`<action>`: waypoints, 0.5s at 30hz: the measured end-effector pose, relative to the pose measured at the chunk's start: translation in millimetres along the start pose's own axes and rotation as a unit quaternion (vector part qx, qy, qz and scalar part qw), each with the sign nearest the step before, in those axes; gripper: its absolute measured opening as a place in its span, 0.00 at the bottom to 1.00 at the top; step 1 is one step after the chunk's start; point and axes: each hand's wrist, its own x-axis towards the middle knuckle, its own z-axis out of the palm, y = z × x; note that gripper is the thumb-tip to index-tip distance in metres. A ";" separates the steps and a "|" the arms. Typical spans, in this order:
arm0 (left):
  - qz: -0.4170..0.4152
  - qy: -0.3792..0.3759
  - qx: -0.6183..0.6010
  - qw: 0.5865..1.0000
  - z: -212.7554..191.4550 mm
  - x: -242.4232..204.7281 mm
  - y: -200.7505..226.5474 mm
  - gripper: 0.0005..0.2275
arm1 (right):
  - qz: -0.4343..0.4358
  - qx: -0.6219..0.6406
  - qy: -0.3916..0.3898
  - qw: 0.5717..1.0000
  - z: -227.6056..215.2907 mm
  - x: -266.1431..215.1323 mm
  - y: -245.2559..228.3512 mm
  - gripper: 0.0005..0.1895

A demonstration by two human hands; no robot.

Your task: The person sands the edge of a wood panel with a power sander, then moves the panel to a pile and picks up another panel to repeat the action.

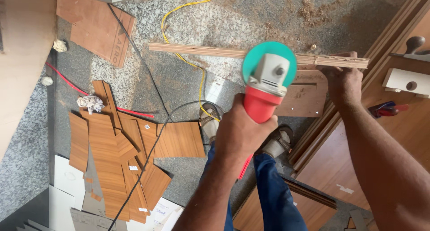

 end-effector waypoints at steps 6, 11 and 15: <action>0.058 0.067 -0.089 0.992 -9.8 6.1 -19.5 0.24 | -0.087 -0.020 0.030 0.996 3.0 2.5 5.1 0.21; 0.060 0.133 -0.103 0.984 -9.3 5.9 -30.8 0.24 | -0.032 0.029 -0.010 0.999 8.2 6.7 7.6 0.18; 0.035 0.057 -0.052 0.996 18.6 -1.3 -13.7 0.24 | -0.028 0.054 -0.017 0.998 6.7 6.0 3.0 0.18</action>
